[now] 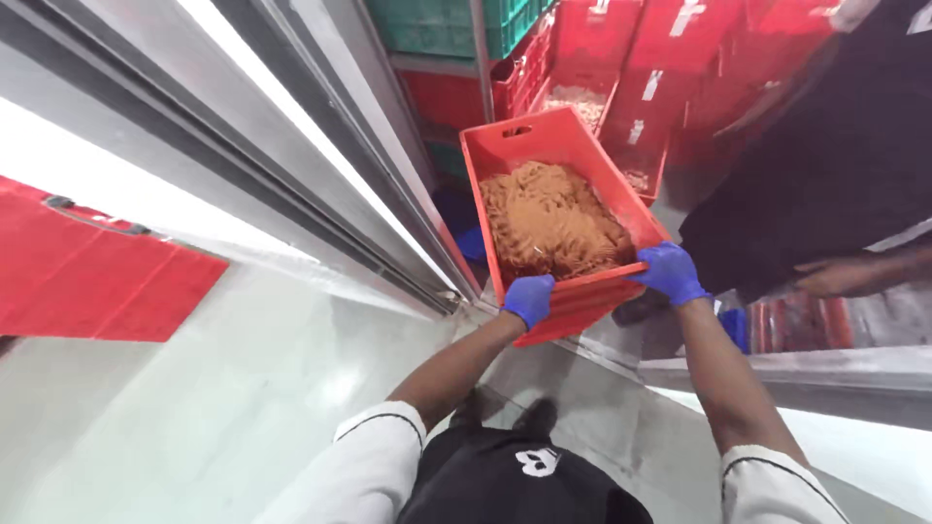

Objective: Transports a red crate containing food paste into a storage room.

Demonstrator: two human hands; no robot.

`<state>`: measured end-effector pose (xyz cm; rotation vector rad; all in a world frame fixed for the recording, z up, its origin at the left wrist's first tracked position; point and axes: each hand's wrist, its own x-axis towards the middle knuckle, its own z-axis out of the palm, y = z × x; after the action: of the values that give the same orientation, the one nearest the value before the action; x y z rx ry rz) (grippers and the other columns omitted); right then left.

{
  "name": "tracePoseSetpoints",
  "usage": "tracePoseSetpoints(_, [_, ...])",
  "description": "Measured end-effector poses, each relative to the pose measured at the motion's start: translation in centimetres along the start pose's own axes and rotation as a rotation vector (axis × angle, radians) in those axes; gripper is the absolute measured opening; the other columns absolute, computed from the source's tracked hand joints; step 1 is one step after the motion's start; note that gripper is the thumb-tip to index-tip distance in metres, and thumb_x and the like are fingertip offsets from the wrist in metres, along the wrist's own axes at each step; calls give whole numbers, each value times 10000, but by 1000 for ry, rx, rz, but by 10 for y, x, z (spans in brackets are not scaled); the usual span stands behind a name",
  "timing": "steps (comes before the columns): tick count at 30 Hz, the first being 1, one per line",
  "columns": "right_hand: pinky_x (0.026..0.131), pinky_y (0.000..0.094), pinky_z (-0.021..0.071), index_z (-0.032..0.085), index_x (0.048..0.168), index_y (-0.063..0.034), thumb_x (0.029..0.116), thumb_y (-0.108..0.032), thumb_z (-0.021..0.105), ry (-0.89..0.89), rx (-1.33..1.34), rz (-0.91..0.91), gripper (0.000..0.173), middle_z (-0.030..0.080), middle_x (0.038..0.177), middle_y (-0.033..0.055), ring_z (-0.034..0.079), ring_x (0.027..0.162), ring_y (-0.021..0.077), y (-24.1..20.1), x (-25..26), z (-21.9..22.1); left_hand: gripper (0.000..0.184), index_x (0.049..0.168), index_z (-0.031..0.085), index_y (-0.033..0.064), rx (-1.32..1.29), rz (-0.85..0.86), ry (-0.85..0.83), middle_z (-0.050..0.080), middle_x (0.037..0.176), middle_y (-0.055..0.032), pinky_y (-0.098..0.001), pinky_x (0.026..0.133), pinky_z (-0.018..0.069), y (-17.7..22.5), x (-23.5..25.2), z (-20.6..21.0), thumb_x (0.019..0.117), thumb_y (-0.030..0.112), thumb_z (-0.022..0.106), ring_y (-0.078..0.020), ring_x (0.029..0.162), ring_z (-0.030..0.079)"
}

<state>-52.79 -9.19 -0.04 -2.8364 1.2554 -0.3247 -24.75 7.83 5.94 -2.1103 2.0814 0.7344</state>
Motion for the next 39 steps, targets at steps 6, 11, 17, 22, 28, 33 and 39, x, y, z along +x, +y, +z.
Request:
tracePoseSetpoints(6, [911, 557, 511, 698, 799, -34, 757, -536, 793, -1, -20, 150, 513, 727, 818, 163, 709, 872, 375, -54, -22, 0, 306, 1213, 647, 90, 78, 73, -13, 724, 1126, -154, -600, 870, 564, -40, -14, -6, 913, 54, 602, -368, 1054, 706])
tracePoseSetpoints(11, [860, 520, 548, 723, 775, -96, 737, -629, 772, 117, -87, 358, 536, 733, 764, 98, 726, 815, 310, -151, -45, 4, 303, 1194, 673, 129, 198, 167, -8, 731, 1117, -137, -622, 842, 563, -113, -21, -24, 901, 88, 610, -370, 1050, 706])
tracePoseSetpoints(17, [1068, 500, 443, 735, 986, -95, 870, -683, 631, -139, -54, 646, 609, 758, 985, 95, 708, 1012, 278, -264, -40, 2, 363, 1220, 683, 114, 283, 212, -51, 722, 1150, -167, -629, 919, 545, -203, -5, -61, 875, 228, 696, -386, 1114, 684])
tracePoseSetpoints(22, [1086, 510, 436, 739, 1041, -107, 885, -600, 671, -154, -2, 801, 522, 754, 1036, 97, 690, 1069, 287, -323, -23, -6, 322, 1161, 737, 90, 302, 182, -39, 715, 1181, -197, -652, 937, 530, -225, 2, -73, 884, 247, 686, -415, 1150, 665])
tracePoseSetpoints(28, [1082, 508, 447, 741, 1032, -105, 878, -582, 691, -101, -14, 833, 504, 755, 1034, 91, 684, 1089, 292, -341, -33, 3, 318, 1160, 736, 95, 285, 228, 3, 717, 1183, -191, -649, 936, 530, -237, -7, -62, 876, 228, 684, -400, 1153, 667])
tracePoseSetpoints(33, [1091, 494, 434, 735, 1062, -89, 891, -555, 697, -101, -7, 813, 498, 751, 1057, 104, 679, 1098, 296, -355, -61, 6, 301, 1165, 728, 82, 270, 240, 0, 719, 1180, -193, -640, 942, 530, -240, -43, -47, 912, 226, 652, -403, 1150, 670])
tracePoseSetpoints(39, [897, 503, 546, 727, 828, -102, 810, -448, 781, 200, -99, 652, 350, 745, 823, 80, 728, 858, 276, -368, -103, 21, 304, 1167, 731, 98, 250, 168, -15, 733, 1165, -163, -592, 958, 540, -239, -92, -22, 918, 241, 633, -367, 1140, 682])
